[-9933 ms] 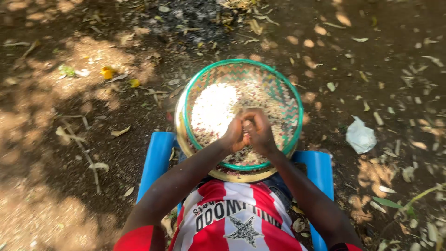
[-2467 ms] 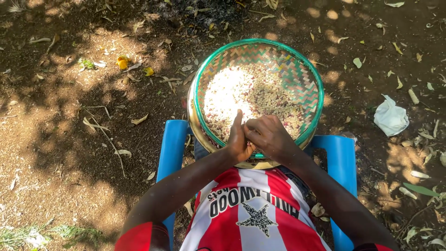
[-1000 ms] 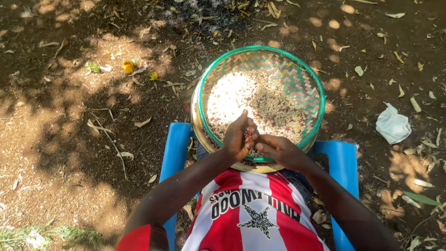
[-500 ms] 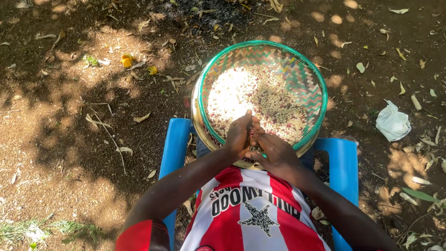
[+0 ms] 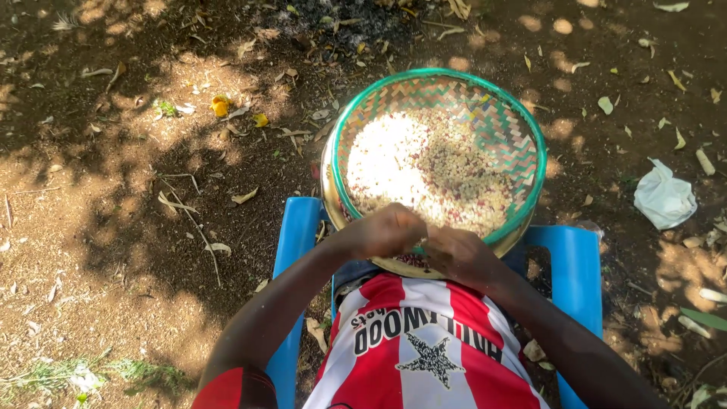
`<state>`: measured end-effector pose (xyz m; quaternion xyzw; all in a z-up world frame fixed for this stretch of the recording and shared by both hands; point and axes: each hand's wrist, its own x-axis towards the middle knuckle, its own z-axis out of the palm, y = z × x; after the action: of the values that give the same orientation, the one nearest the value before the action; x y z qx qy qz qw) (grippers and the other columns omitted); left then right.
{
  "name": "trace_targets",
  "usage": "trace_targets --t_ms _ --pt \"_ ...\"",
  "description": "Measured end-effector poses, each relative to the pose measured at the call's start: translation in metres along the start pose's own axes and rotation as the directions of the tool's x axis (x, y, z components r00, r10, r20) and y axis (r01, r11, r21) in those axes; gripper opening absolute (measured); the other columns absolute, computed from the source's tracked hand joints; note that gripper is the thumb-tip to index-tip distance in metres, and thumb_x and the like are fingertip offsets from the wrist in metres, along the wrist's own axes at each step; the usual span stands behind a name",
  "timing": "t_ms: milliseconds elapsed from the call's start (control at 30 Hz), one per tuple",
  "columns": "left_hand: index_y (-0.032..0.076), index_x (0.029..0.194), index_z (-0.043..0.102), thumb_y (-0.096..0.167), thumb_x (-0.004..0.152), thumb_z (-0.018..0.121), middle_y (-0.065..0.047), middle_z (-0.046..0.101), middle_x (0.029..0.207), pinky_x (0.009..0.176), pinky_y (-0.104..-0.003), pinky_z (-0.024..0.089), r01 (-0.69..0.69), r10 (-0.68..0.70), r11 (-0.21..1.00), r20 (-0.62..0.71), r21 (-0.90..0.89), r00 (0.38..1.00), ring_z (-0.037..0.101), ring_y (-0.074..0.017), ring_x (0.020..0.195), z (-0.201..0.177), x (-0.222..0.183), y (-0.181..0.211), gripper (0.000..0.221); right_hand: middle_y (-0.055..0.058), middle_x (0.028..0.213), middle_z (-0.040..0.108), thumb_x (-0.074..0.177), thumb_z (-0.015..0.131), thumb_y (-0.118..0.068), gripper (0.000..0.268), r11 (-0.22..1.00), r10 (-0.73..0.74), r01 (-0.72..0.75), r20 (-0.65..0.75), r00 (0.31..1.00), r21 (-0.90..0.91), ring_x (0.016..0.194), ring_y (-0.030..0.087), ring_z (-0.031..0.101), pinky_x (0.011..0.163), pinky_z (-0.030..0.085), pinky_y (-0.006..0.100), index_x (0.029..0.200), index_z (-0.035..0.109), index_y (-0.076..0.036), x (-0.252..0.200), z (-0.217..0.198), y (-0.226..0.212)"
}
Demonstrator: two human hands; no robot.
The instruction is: Sorting and sifting grains in a woven basket by hand to remove debris
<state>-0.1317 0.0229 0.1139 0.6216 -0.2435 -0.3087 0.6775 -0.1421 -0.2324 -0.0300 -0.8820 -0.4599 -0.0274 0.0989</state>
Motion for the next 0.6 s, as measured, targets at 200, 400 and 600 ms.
trace_targets --t_ms 200,400,600 --pt "0.009 0.067 0.059 0.037 0.107 0.057 -0.011 0.057 0.057 0.061 -0.044 0.045 -0.082 -0.151 0.839 0.375 0.537 0.915 0.056 -0.0288 0.059 0.023 -0.028 -0.032 0.049 0.001 0.087 0.051 0.098 0.068 -0.032 0.023 0.996 -0.008 0.016 -0.080 0.997 0.092 0.084 0.026 0.064 0.068 0.055 0.038 0.089 0.058 -0.014 0.013 -0.037 -0.014" --pt "0.004 0.084 0.071 0.025 0.100 0.063 -0.019 0.065 0.060 0.044 -0.051 0.054 -0.240 0.182 0.322 0.189 0.916 0.965 0.067 -0.0429 0.052 -0.004 -0.034 -0.092 0.028 0.002 0.088 0.052 0.098 0.068 -0.026 0.021 0.989 -0.004 0.027 -0.157 0.988 0.146 0.086 0.028 0.065 0.068 0.056 0.039 0.088 0.057 -0.013 0.017 -0.054 -0.026" --pt "0.012 0.092 0.072 0.026 0.098 0.066 -0.012 0.066 0.067 0.047 -0.049 0.056 -0.317 0.451 -0.039 0.300 0.948 0.840 0.071 -0.0365 0.059 -0.016 -0.020 -0.129 0.017 0.002 0.088 0.053 0.099 0.068 -0.025 0.021 0.987 -0.011 0.043 -0.199 0.980 0.156 0.085 0.027 0.065 0.067 0.056 0.040 0.086 0.056 -0.013 0.017 -0.057 -0.024"
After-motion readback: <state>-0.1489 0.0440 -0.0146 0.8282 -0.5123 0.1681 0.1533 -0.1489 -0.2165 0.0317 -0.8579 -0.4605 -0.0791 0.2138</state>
